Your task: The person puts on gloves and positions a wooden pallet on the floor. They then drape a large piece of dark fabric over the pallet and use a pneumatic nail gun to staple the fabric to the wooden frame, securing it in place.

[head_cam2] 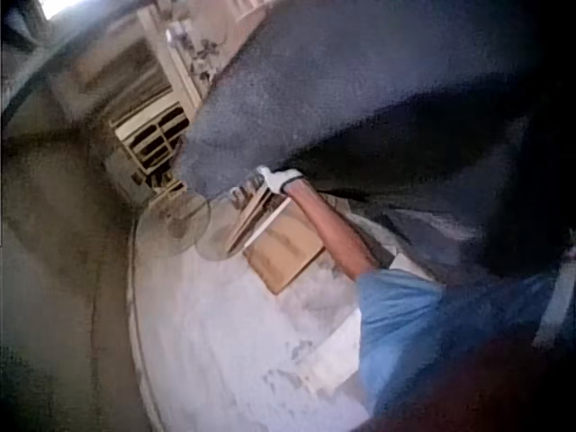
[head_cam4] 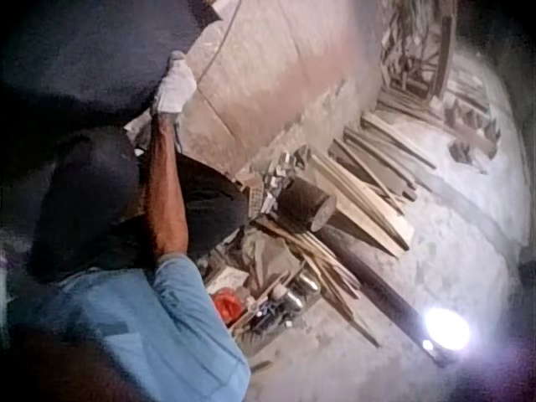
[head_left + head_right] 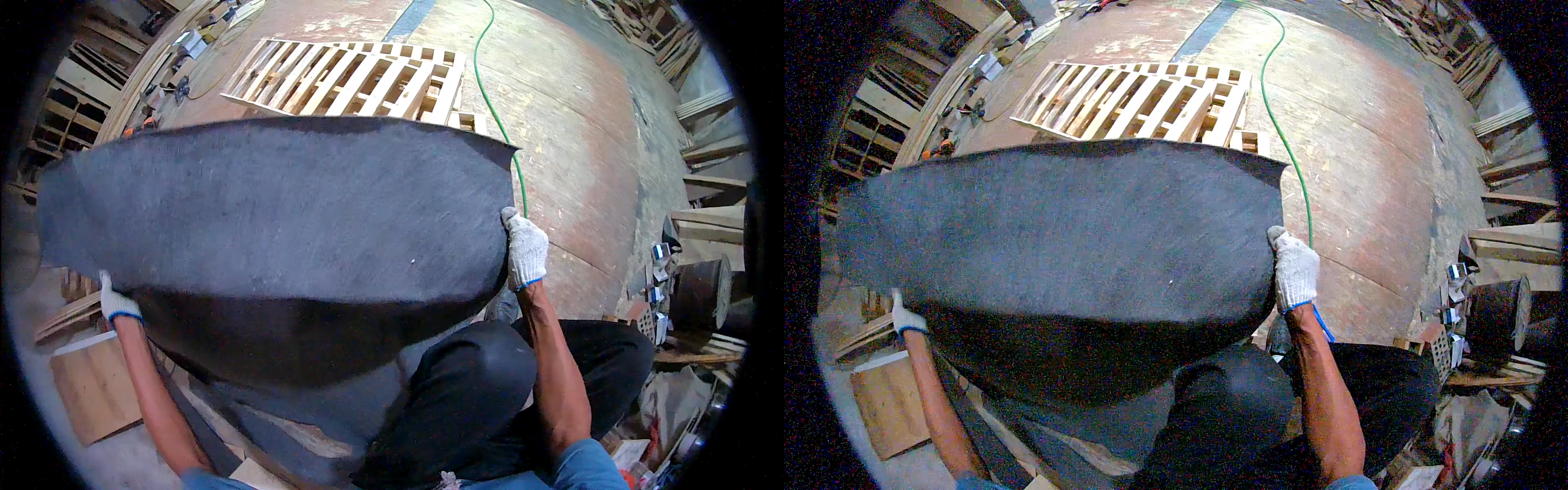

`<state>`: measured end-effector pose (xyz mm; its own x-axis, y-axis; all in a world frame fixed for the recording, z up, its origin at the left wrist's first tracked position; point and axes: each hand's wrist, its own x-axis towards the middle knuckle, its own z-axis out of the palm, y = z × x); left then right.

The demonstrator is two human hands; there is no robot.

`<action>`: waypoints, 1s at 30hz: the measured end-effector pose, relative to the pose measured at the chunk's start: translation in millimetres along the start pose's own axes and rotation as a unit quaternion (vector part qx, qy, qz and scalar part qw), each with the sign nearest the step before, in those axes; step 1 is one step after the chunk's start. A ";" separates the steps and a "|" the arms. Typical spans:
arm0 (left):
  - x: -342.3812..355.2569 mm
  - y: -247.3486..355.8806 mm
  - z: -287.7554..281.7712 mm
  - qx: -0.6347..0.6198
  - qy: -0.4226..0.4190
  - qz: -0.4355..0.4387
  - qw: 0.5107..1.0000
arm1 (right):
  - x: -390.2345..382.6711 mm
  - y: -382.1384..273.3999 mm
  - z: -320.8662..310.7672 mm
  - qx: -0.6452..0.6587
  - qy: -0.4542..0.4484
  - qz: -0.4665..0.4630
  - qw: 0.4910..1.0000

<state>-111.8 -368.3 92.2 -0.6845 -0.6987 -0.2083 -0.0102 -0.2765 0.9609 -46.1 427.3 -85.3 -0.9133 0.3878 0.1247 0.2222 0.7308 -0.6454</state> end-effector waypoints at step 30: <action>-187.3 -170.3 264.8 0.668 -0.243 0.543 0.448 | 50.5 39.9 27.7 -0.161 -0.049 -0.002 0.986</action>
<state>-174.9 -15.6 15.8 -0.8894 0.3721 0.2656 0.3153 0.9200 -0.2329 -92.7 460.5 -125.7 -0.9398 0.3391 0.0427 0.3003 0.8788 -0.3708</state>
